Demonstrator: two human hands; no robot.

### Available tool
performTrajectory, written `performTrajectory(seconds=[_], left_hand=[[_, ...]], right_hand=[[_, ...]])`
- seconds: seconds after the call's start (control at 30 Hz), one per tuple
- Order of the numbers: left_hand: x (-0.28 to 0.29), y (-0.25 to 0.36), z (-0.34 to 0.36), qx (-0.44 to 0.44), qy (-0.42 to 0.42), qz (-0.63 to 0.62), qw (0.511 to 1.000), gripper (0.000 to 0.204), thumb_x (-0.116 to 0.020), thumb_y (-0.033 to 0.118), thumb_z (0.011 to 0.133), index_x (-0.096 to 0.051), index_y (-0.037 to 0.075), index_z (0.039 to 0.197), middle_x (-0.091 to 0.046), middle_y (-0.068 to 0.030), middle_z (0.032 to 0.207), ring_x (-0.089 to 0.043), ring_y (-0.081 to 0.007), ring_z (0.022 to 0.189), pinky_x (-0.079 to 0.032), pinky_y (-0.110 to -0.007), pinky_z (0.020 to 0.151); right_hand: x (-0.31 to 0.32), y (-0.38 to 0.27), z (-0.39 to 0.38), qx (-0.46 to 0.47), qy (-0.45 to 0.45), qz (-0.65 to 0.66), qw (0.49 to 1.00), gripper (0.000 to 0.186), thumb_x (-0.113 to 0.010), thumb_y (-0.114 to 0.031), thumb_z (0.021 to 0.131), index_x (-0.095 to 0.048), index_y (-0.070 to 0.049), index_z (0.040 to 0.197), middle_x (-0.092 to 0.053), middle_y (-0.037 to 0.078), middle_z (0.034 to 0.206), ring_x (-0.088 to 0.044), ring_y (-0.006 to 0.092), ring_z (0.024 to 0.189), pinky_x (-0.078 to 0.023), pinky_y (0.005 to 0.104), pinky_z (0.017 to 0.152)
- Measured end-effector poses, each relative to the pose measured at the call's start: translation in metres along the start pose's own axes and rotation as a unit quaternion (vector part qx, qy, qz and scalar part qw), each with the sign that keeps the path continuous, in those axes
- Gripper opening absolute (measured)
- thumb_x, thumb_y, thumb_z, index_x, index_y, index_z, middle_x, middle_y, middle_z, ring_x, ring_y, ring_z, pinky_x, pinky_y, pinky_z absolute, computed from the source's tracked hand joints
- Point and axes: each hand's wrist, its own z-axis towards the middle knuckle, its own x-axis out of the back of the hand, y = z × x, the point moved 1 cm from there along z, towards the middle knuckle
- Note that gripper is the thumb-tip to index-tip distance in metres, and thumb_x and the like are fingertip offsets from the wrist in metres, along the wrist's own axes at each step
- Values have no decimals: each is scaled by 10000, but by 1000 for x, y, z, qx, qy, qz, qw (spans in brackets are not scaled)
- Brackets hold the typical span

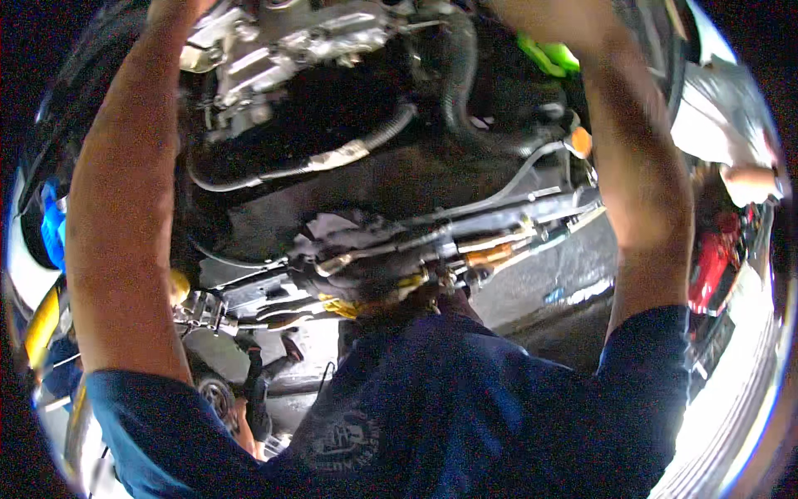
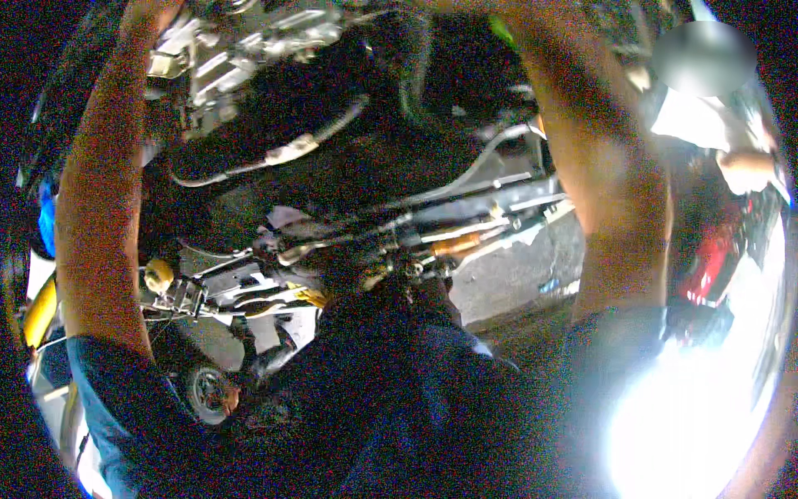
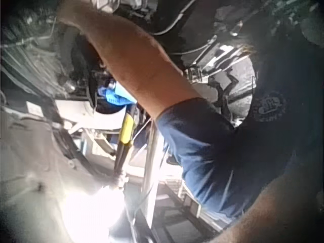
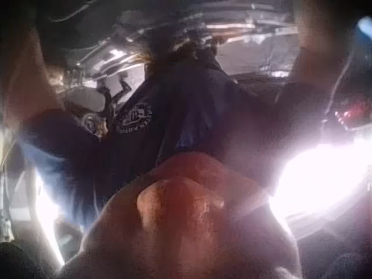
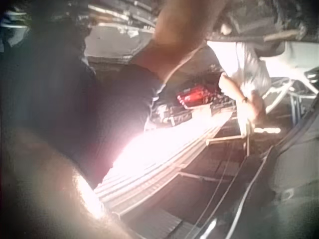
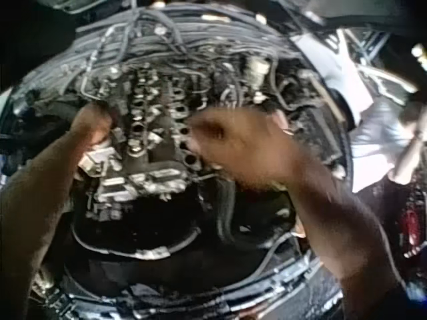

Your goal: Working on the internal components of a car engine using hand tools.

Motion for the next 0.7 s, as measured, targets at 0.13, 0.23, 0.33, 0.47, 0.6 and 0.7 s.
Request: performTrajectory(seconds=[0.13,0.23,0.33,0.47,0.6,0.7], left_hand=[[11,8,-27,51,83,36,995,264,-588,163,954,-691,89,1186,-632,-103,1289,-612,-271,1158,-496,-377,955],[30,9,-54,165,144,-279,935,391,-634,266,950,-613,140,1319,-538,-98,1425,-511,-259,1305,-418,-364,1085],[19,31,-105,226,255,-566,751,509,-662,339,935,-549,166,1400,-525,-109,1448,-478,-257,1347,-380,-357,1123],[-5,83,-191,140,381,-626,665,522,-711,444,885,-671,40,1214,-646,-237,1208,-621,-379,1119,-468,-433,984],[-22,137,-327,57,348,-683,640,283,-730,171,879,-676,17,1109,-678,-127,942,-642,-194,828,-514,-325,767],[-24,169,-403,4,334,-745,577,177,-728,46,835,-677,12,1002,-677,-120,886,-660,-231,821,-521,-352,754]], right_hand=[[-11,-10,-169,-213,-34,207,954,408,-686,-140,943,-577,7,1308,-695,107,1142,-668,195,1036,-546,295,879],[-25,-16,-269,-300,-55,187,934,344,-668,-196,943,-623,-11,1229,-711,128,1075,-679,215,979,-562,307,820],[-59,-20,-336,-284,-73,84,952,270,-681,-130,936,-643,-1,1170,-704,118,1046,-673,171,958,-569,272,779],[-95,-27,-394,-445,-33,99,889,243,-684,-152,923,-681,-86,1156,-723,117,1087,-707,206,899,-583,344,766],[-124,-35,-400,-281,95,-58,953,236,-684,-62,835,-687,-68,1071,-673,147,1034,-662,300,918,-555,411,783],[-134,-30,-379,-142,119,-162,969,240,-679,-37,774,-690,-67,1011,-629,142,1000,-616,346,947,-533,440,812]])
